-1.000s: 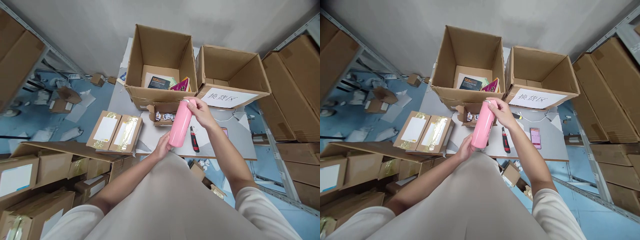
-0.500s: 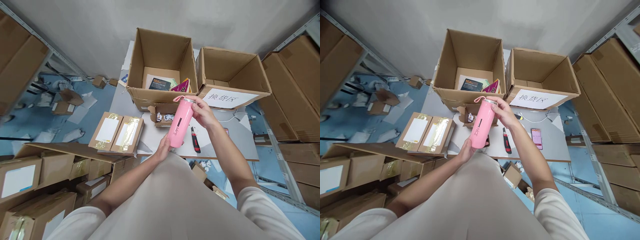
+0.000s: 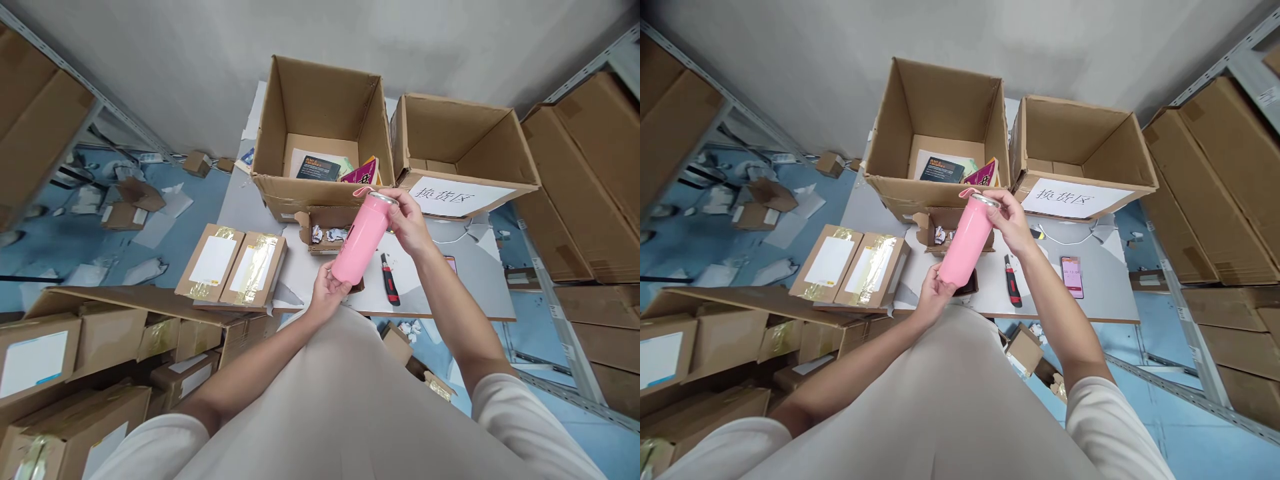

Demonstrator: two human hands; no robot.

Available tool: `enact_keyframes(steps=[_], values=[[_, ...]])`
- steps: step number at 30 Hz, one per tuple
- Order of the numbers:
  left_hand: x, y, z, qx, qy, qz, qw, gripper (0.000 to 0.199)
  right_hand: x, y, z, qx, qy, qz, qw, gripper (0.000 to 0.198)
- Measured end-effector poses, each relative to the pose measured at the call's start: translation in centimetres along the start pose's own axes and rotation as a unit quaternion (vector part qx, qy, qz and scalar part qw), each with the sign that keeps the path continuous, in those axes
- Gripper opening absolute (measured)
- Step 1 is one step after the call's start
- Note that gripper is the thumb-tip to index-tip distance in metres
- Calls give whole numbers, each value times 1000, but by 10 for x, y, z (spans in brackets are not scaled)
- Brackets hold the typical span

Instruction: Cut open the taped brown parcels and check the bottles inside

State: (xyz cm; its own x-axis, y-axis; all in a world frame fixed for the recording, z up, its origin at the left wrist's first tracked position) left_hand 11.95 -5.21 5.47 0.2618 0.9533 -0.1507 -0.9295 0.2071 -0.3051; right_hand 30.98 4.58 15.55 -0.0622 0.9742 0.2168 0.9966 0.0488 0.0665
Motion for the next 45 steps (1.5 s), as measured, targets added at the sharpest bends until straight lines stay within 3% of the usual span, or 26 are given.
enact_keyframes(steps=[6, 11, 15, 23, 27, 30, 32, 34, 36, 37, 41, 45], values=[[-3, -1, 3, -101, 47, -58, 992, 68, 1, 7, -6, 96, 6, -25, 995, 51], [-3, -1, 0, -124, 71, -16, 990, 59, 4, 4, 1, 93, 15, 18, 995, 41], [-3, 2, 1, -107, 66, -23, 992, 70, 4, 5, 6, 60, 29, 35, 997, 40], [-5, -1, 2, -123, 65, -61, 988, 70, 0, 13, -1, 31, 26, -47, 998, 56], [0, 4, -2, -55, 83, -68, 993, 78, -4, 15, 2, 27, 24, -3, 999, 50], [7, 21, -1, 112, 14, -56, 992, 83, -12, 14, 4, 9, 52, 54, 997, 49], [9, 33, 0, 288, -82, -52, 953, 88, -26, 13, 4, -16, 66, 90, 994, 49], [11, 41, -5, 448, -151, -73, 878, 105, -45, 9, 5, -47, 74, 121, 989, 47], [13, 45, -17, 542, -169, -108, 816, 109, -69, 4, 9, -80, 75, 152, 982, 45], [14, 45, -25, 564, -167, -120, 800, 104, -80, 1, 13, -96, 74, 165, 979, 44], [19, 43, -49, 570, -156, -122, 798, 80, -119, -12, 28, -164, 65, 184, 967, 43], [20, 42, -54, 549, -171, -111, 811, 75, -136, -29, 44, -237, 80, 142, 958, 41]])
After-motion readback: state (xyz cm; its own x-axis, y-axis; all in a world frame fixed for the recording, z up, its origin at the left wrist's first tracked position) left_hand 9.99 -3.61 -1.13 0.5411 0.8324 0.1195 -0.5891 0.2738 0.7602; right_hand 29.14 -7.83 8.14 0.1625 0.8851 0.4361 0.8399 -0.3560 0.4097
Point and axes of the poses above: each hand's wrist, its own x-axis towards the middle knuckle, its own y-axis out of the back of the hand, z = x × y, the point moved 1 cm from there along x, towards the middle knuckle, and after that the axes turned 7 degrees about x, right-handed, at the moved point
